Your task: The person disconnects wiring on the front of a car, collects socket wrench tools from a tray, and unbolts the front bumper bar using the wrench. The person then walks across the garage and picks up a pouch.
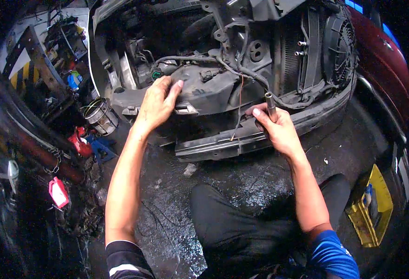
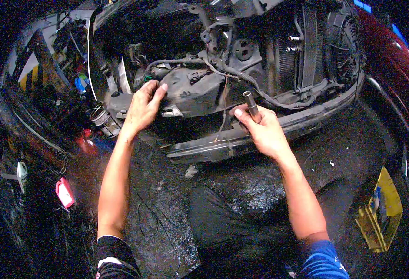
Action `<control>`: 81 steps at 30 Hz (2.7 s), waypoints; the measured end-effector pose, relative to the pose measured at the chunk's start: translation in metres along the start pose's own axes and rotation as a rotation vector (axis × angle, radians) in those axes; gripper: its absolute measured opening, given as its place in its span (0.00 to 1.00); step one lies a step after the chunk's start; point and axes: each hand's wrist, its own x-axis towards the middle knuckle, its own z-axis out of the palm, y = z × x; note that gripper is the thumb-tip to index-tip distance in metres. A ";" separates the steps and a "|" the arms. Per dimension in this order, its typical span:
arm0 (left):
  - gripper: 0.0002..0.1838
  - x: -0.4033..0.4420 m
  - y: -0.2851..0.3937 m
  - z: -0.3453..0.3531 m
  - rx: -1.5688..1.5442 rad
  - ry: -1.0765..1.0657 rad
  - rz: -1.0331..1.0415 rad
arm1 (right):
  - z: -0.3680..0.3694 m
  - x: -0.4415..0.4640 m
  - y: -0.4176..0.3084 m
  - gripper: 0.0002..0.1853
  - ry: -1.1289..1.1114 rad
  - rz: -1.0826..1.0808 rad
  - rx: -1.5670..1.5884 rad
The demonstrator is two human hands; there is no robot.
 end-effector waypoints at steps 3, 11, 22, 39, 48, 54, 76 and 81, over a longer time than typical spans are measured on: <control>0.27 0.000 0.000 -0.002 -0.004 0.025 0.212 | -0.001 -0.001 -0.001 0.15 0.015 -0.037 0.054; 0.21 -0.004 -0.006 -0.020 -0.040 0.084 0.220 | -0.003 -0.004 0.000 0.13 0.015 0.024 0.035; 0.14 0.012 -0.034 -0.056 -0.316 0.249 0.144 | -0.007 -0.009 -0.007 0.12 -0.007 0.029 0.030; 0.20 0.000 -0.036 -0.062 -0.250 0.232 0.012 | -0.003 -0.006 -0.007 0.14 -0.012 0.021 0.018; 0.19 0.006 -0.042 -0.053 0.018 0.382 0.195 | -0.007 -0.007 -0.008 0.13 -0.007 0.030 -0.003; 0.17 0.005 -0.047 -0.050 0.147 0.406 0.096 | -0.009 -0.005 -0.003 0.13 -0.014 0.053 0.033; 0.29 0.015 -0.071 -0.066 0.127 0.139 0.185 | -0.003 0.001 0.005 0.12 -0.025 0.084 0.065; 0.34 0.012 -0.067 -0.062 0.225 0.157 0.183 | -0.006 0.000 0.004 0.13 -0.017 0.084 0.039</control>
